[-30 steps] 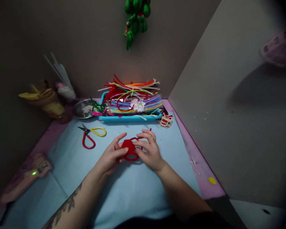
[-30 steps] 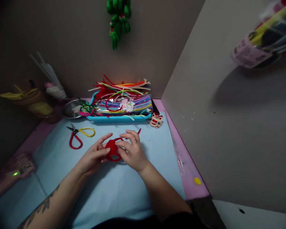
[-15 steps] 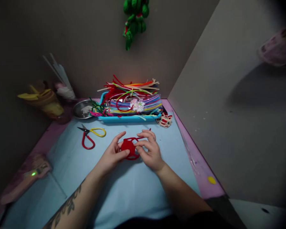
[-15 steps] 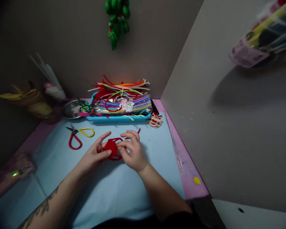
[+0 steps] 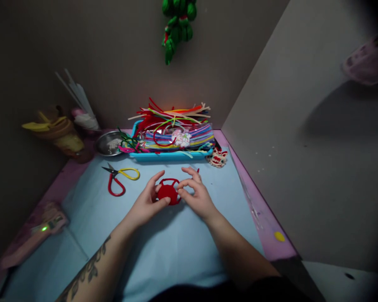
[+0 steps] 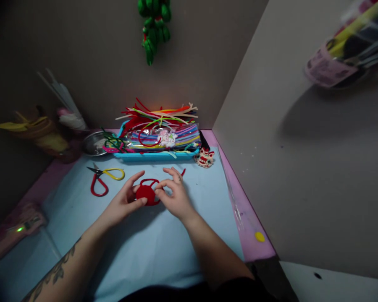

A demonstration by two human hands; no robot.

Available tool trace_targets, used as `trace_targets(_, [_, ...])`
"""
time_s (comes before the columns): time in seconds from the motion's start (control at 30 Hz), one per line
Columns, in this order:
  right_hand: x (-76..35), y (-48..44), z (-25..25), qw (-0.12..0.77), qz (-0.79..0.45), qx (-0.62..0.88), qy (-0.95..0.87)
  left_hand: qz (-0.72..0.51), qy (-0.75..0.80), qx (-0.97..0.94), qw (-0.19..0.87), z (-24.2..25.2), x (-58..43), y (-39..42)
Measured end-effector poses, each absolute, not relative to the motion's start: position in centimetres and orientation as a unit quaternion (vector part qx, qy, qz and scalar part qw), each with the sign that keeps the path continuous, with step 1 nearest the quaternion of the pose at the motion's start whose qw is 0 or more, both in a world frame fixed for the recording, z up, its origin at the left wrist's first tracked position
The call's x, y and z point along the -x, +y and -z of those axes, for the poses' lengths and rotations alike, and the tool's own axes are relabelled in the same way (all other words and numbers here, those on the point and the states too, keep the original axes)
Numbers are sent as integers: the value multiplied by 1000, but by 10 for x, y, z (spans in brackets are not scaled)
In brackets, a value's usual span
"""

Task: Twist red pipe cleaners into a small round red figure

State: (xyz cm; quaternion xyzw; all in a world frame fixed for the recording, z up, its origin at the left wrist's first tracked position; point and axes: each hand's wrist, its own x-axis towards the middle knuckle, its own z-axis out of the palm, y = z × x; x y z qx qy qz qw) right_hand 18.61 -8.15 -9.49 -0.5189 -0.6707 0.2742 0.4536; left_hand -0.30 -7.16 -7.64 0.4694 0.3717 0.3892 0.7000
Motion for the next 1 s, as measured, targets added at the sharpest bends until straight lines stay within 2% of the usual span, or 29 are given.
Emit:
trace_targets(0.1, [-186, -84, 96, 513, -154, 504, -678, -425, 380, -407, 714, 76, 2, -69])
trace_targets(0.2, [-183, -88, 97, 526, -36, 481, -700, -425, 378, -388, 725, 77, 1, -71])
trace_targets(0.33, [-180, -90, 96, 514, 16, 482, -710, -409, 367, -413, 726, 79, 0, -73])
trace_targets(0.63, [-181, -89, 98, 479, 9, 468, -743, -410, 344, -437, 723, 81, 3, -71])
trace_targets(1.0, [-182, -86, 99, 450, -133, 462, -753, -388, 331, -453, 731, 77, 5, -73])
